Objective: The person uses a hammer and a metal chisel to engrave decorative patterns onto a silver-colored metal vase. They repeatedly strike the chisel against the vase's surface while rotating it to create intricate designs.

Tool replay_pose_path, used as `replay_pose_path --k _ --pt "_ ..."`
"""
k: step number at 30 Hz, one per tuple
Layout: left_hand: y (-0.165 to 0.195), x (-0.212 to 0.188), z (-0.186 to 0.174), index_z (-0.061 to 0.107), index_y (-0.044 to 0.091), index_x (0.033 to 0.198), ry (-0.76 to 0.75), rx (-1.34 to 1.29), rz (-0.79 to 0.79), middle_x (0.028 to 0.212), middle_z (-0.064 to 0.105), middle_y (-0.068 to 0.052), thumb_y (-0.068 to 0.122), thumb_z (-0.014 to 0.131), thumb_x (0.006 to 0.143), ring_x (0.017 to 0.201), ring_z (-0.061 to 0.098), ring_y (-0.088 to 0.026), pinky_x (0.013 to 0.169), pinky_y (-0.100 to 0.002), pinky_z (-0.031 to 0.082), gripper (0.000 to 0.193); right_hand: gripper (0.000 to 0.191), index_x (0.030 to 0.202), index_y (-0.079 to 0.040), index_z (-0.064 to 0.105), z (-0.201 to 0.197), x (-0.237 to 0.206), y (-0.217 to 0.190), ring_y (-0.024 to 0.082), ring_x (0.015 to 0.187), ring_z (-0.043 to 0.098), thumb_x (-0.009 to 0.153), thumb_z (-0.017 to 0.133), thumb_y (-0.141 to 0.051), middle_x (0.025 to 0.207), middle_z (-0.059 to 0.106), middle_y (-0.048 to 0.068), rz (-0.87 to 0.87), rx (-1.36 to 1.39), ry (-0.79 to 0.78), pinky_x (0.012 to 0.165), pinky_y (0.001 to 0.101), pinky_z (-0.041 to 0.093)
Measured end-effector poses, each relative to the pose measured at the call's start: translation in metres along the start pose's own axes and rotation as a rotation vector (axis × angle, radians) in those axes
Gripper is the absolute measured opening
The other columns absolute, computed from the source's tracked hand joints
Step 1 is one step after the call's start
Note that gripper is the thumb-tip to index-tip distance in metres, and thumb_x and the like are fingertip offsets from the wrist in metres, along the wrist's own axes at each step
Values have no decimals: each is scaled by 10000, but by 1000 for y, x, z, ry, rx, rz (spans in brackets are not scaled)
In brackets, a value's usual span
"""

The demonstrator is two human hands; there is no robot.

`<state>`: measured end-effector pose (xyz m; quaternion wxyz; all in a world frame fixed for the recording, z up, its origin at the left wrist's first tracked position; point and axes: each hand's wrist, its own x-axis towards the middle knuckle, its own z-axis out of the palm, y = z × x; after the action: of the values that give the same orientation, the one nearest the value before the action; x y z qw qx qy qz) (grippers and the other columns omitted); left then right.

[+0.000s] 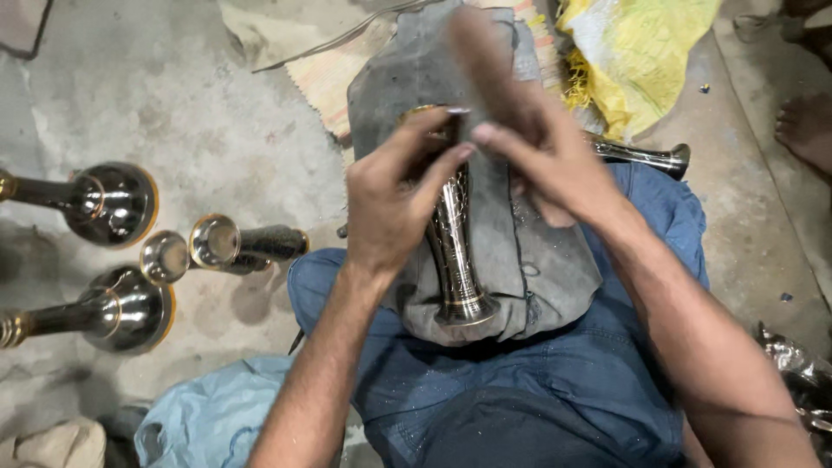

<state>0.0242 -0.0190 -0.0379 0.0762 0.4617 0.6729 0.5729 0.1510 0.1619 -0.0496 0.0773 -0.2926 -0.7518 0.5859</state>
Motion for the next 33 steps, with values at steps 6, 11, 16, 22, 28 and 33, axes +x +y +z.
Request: replay_pose_path --k 6,11,16,22,28,33 --pt "-10 19 -9 675 111 1321 -170 58 -109 1032 809 -79 216 781 964 890 813 -169 767 -307 688 386 556 1361 16 496 -27 -24 12 284 1017 680 950 813 -182 1103 686 202 -296 -469 285 880 415 529" --pt "-17 29 -16 690 109 1304 -291 129 92 1177 781 -75 234 782 963 942 800 -167 812 -307 687 374 432 1318 -8 590 -35 -47 -6 284 1067 705 912 736 -21 1158 715 217 -482 -546 365 880 389 573" --pt "-18 32 -20 682 118 1310 -326 134 79 1157 782 -72 243 789 953 958 791 -175 827 -314 679 393 305 1265 -12 601 -39 -51 -5 251 947 734 1008 754 -73 1040 736 169 -372 -544 464 766 395 588" --pt "-9 35 -18 694 138 1293 -356 249 184 1190 766 -75 282 783 957 969 782 -174 833 -326 664 377 311 1132 0 552 -39 -52 22 238 912 679 1019 823 -102 967 684 140 -422 -572 514 813 413 559" --pt "0 45 -21 716 136 1274 -485 306 137 1004 781 -63 297 776 941 846 768 -207 759 -364 619 375 314 1106 6 537 -29 -61 44 302 844 594 974 816 -51 919 607 167 -364 -518 553 779 413 507" --pt "7 52 -20 705 141 1268 -531 317 301 1042 775 -51 291 753 959 915 755 -222 798 -387 609 346 244 1125 13 526 -19 -64 67 222 834 670 963 709 19 922 664 122 -383 -286 618 773 371 539"
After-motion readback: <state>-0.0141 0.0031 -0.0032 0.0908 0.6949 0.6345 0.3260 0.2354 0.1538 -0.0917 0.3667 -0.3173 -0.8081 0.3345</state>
